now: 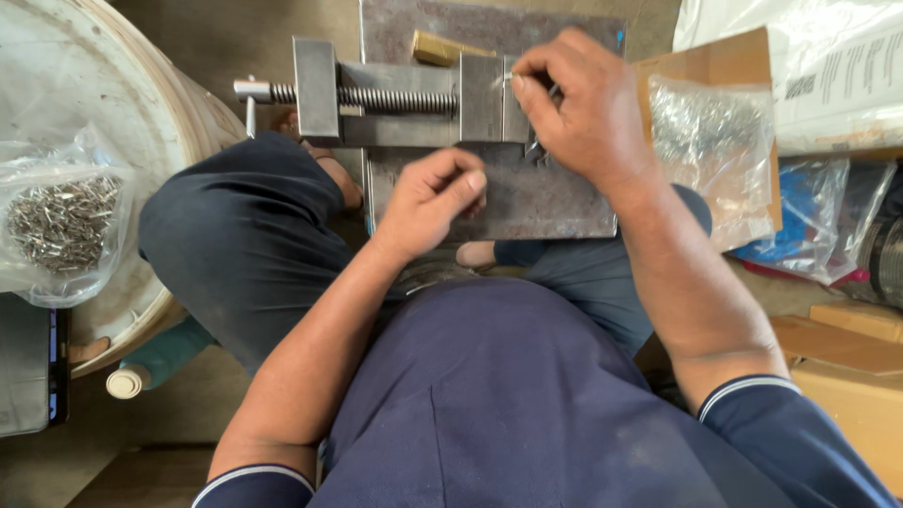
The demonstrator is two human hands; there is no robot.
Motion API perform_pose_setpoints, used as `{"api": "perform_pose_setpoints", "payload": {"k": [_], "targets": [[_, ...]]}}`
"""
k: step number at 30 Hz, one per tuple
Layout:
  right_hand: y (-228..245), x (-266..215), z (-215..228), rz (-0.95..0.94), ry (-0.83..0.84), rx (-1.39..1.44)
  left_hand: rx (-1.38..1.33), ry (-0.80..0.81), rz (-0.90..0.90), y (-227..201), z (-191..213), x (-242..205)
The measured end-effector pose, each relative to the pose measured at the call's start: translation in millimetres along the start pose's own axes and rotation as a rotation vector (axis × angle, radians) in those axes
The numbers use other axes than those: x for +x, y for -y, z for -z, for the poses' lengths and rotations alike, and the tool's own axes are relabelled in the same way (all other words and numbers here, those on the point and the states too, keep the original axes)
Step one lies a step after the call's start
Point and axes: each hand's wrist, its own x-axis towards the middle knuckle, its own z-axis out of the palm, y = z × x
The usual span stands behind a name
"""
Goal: The person sits on the floor and uses a manual metal bender to bend small metal pins. They repeatedly pick up pins, insert them into the bender's slot, and press down on the lever to bend them. The person also uses a small wooden block to tap the pins and occasionally gathers the bent pieces.
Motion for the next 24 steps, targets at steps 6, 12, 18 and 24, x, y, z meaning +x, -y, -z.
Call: {"api": "perform_pose_setpoints", "payload": {"k": [6, 12, 18, 24], "targets": [[-7, -11, 2, 0.106, -0.018, -0.056, -0.114, -0.144, -0.099, 5, 0, -7], [-27, -75, -1, -0.179, -0.096, 0.112, 0.104, -0.116, -0.106, 6, 1, -16], [-53, -131, -27, -0.763, -0.369, 0.716, 0.175, -0.093, -0.143, 2, 2, -20], [-63, -136, -13, -0.676, -0.191, 0.328, 0.184, -0.071, -0.122, 1, -11, -13]]}}
